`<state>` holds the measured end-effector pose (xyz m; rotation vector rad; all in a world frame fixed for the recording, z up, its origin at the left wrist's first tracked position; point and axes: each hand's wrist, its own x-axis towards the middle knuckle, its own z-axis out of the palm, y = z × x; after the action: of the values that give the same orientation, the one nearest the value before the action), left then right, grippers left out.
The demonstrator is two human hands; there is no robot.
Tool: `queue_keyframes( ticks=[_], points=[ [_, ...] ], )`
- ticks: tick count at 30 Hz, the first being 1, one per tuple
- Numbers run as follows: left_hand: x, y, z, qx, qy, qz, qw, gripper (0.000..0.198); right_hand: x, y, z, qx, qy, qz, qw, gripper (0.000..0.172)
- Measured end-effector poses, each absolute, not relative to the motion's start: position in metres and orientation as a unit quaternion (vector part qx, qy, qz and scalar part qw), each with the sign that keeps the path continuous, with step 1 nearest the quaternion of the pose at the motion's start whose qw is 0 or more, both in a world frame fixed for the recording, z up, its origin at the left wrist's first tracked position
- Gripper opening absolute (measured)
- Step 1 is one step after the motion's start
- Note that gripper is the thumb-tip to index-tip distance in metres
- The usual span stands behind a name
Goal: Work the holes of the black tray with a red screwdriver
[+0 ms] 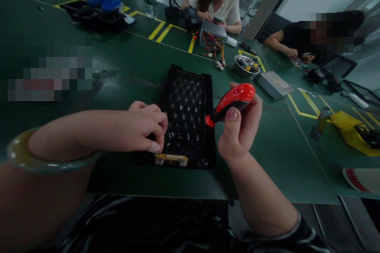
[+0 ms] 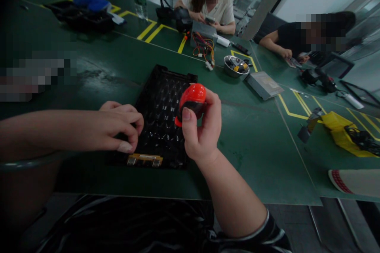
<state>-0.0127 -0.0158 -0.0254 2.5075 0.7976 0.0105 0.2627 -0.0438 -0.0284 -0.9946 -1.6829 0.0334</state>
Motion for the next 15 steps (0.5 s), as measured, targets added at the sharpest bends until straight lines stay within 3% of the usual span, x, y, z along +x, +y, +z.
queue_keyframes(
  ticks=[15],
  points=[
    [-0.002,-0.020,-0.017,0.908,0.328,-0.035,0.257,0.010,0.261,-0.038,-0.031,-0.402,-0.717,0.032,0.568,0.037]
  ],
)
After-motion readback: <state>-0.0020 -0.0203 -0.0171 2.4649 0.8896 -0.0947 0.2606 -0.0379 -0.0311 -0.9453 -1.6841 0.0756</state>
